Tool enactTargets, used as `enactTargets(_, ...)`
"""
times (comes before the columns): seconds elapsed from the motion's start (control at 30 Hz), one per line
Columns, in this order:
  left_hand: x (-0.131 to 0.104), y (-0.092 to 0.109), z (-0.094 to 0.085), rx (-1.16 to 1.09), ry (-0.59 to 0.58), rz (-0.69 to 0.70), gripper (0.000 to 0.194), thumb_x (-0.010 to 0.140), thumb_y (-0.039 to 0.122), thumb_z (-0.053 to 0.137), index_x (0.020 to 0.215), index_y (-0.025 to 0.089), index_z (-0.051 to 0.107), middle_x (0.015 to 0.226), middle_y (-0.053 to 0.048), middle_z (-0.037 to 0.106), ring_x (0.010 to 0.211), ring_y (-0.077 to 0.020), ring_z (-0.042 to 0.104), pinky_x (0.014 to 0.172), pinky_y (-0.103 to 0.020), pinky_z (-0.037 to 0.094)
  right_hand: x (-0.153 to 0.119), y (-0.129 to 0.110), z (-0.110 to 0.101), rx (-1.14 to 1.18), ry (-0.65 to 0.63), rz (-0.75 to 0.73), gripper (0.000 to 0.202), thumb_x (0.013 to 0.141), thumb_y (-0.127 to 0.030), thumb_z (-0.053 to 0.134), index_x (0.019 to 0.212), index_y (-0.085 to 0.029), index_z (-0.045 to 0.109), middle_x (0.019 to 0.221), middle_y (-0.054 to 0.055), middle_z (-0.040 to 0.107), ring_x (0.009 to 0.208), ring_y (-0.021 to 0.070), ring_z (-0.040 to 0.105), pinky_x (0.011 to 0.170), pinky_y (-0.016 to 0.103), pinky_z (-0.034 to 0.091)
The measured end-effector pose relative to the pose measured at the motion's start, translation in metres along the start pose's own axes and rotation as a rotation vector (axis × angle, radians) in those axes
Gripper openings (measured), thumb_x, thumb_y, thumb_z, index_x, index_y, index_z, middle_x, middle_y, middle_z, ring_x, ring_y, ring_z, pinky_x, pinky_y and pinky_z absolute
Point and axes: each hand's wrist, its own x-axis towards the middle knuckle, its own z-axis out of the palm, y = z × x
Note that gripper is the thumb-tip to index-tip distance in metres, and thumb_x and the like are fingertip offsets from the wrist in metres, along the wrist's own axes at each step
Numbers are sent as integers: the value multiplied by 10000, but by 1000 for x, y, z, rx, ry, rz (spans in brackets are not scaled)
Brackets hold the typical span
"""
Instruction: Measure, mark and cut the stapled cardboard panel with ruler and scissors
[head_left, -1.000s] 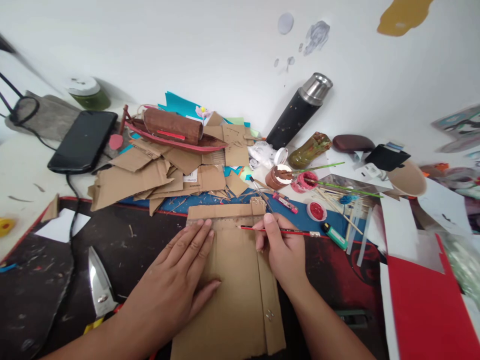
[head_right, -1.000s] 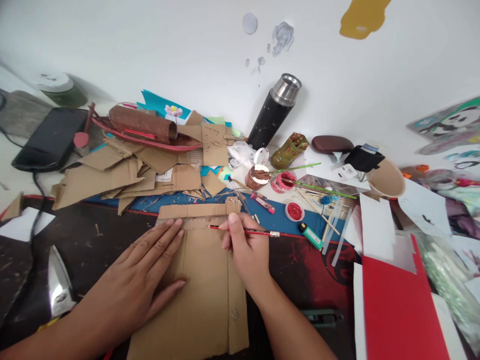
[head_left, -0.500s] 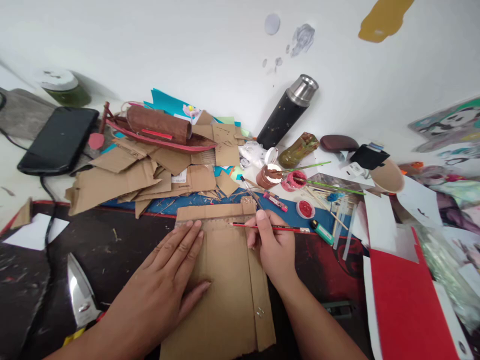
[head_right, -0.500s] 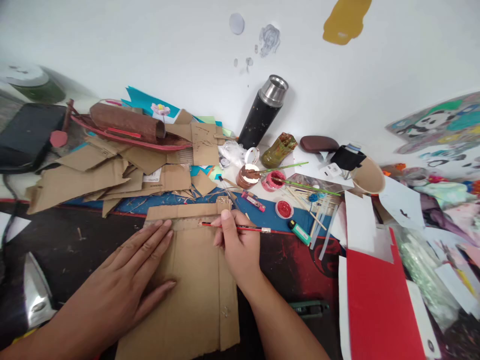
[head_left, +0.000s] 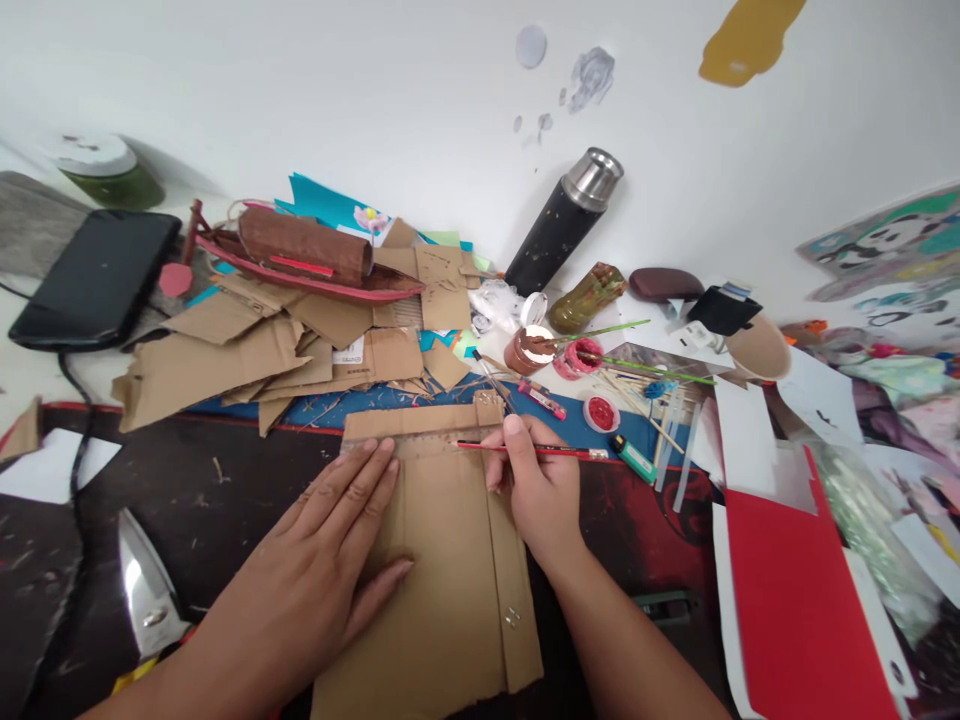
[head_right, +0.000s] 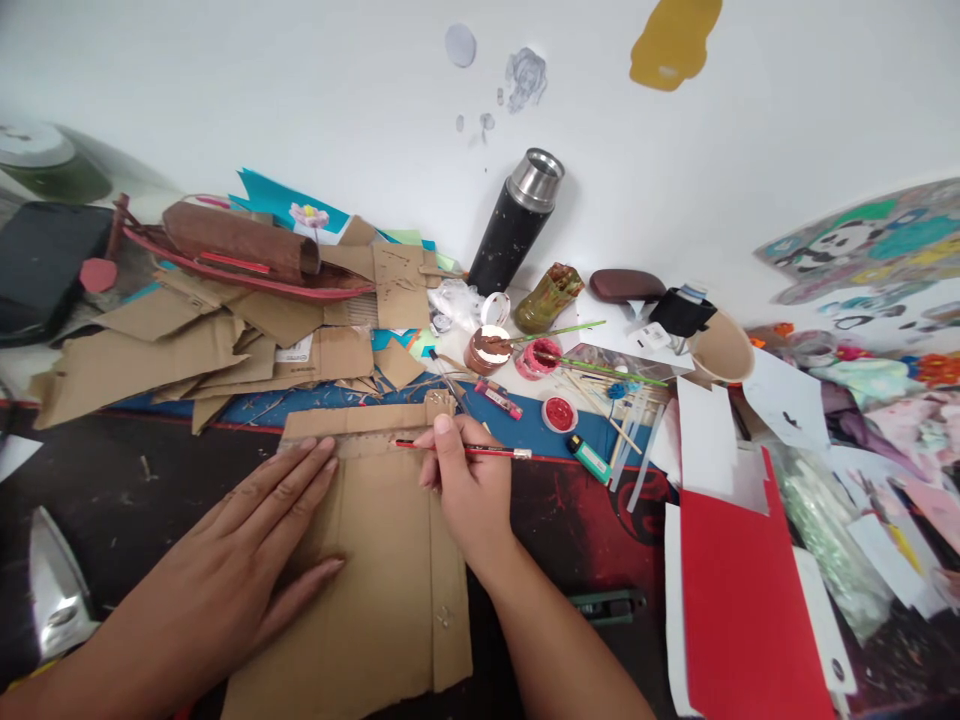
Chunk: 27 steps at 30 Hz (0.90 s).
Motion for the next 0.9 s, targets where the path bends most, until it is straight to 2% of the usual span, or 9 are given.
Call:
enactTargets(0.23,0,1,1,-30,17,-15,865,1114,501,544,1780,16,282,1743,-274,511,1620,-430,489,1358,-559,354,3,-3,3,-15,19,-29,557,1044,-705,681,807,-206,748,516,-26,613,446,119,513,468,234,411)
enactTargets(0.43,0,3,0,-6,-4,-13,860,1120,496,525,1770,-13,282,1742,-288,507,1654,-429,433,1361,-549,334,7,-4,4,-13,34,-38,551,1051,-685,690,796,-201,760,518,-17,626,442,112,497,455,227,383)
enactTargets(0.9,-1,3,0,-20,-13,-39,888,1124,528,522,1796,29,225,1759,-256,498,1653,-408,440,1335,-536,380,9,-2,4,-36,48,-25,571,1023,-721,702,779,-206,747,502,-16,619,437,132,543,458,239,439)
